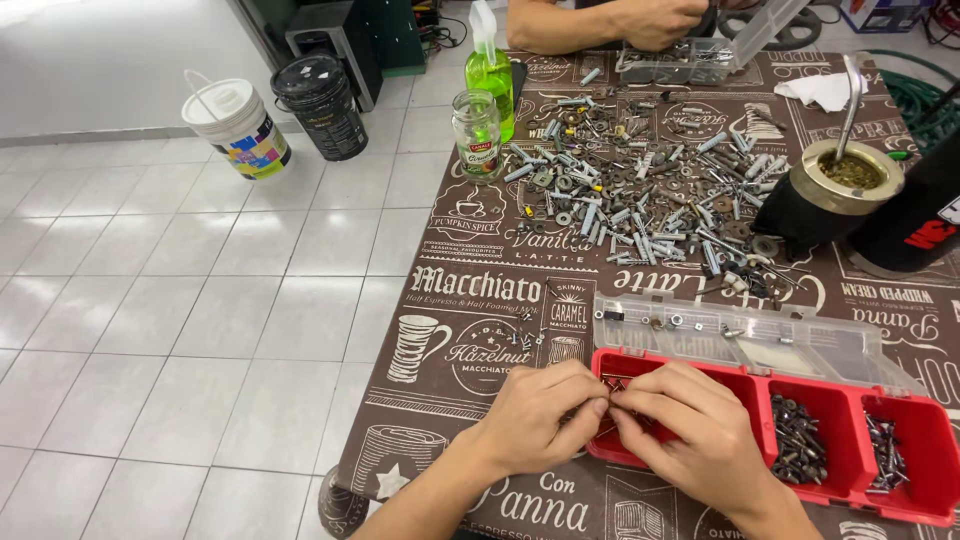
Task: The person sorts various screws and fasteners from a large pile on a table into a red compartmentalized organizer. They pick up individual screws and place them into specific sections of the organizer, continuing the sorting process for the duration of the video.
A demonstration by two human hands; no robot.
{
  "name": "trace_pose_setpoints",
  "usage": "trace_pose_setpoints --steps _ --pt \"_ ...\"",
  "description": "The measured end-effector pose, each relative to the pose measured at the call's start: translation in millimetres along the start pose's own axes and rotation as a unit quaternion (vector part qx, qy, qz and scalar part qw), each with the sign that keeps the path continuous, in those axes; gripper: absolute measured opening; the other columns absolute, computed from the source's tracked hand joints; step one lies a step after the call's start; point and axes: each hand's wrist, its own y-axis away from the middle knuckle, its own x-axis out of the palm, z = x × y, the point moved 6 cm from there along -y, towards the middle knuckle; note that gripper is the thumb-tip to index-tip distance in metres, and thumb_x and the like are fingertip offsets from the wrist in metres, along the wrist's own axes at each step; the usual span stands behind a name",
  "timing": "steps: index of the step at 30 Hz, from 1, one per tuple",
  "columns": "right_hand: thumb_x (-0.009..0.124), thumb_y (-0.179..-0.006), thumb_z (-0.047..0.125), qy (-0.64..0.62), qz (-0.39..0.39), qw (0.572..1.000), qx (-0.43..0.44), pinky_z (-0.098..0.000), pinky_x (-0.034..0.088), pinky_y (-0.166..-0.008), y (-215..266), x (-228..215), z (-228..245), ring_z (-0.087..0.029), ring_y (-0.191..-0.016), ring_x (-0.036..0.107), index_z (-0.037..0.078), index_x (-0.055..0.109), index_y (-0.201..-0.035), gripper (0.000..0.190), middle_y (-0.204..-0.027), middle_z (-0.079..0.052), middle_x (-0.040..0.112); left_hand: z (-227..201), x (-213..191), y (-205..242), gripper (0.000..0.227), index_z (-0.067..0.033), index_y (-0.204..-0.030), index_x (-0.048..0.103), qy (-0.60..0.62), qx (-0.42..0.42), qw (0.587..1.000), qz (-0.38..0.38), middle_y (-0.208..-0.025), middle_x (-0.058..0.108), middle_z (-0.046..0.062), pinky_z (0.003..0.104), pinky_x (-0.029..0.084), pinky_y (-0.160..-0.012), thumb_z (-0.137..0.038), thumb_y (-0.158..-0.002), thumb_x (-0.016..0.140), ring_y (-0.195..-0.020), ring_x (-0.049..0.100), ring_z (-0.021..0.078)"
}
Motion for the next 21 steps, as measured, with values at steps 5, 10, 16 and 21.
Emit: trace_pose_setpoints --steps 5,10,16,21 --pt "0.077 -0.084 0.005 -0.002 0.003 1.000 -0.006 -0.0306 0.056 -0.069 1.8 1.5 -1.2 -0.019 -0.068 0.064 0.006 0.071 -0.087 0.007 -0.083 -0.005 0.069 7.7 7.2 4.8 0.013 -0.0074 -0.097 0.062 -0.009 -0.033 0.999 0.030 -0.084 0.062 0.005 0.033 0.041 -0.053 -0.013 -0.101 0.050 -0.066 0.058 0.0213" --pt "0.077 -0.085 0.005 -0.002 0.006 1.000 -0.012 -0.0310 0.057 -0.070 1.4 1.0 0.9 -0.020 -0.069 0.064 0.005 0.070 -0.088 0.007 -0.084 -0.005 0.069 9.1 8.2 4.5 0.015 -0.0081 -0.098 0.060 -0.007 -0.047 0.998 0.041 -0.085 0.061 0.005 0.034 0.043 -0.054 -0.015 -0.103 0.048 -0.067 0.058 0.0226" --pt "0.076 -0.086 0.011 0.003 0.005 1.000 0.030 -0.0321 0.057 -0.076 2.7 0.2 -5.8 -0.021 -0.078 0.070 0.002 0.073 -0.098 0.016 -0.090 -0.009 0.074 3.1 0.1 0.2 0.015 -0.0033 -0.099 0.064 0.005 -0.018 1.000 -0.004 -0.089 0.064 0.007 0.030 0.042 -0.053 -0.010 -0.102 0.051 -0.070 0.060 0.0197" --pt "0.073 -0.088 0.010 -0.004 0.018 1.000 0.014 -0.0307 0.058 -0.072 3.7 2.8 -5.3 -0.019 -0.074 0.069 0.004 0.074 -0.095 0.009 -0.088 -0.006 0.072 -1.2 0.3 1.2 0.011 -0.0014 -0.098 0.064 -0.022 0.038 0.999 -0.021 -0.088 0.065 0.008 0.030 0.047 -0.053 -0.005 -0.101 0.054 -0.070 0.061 0.0198"
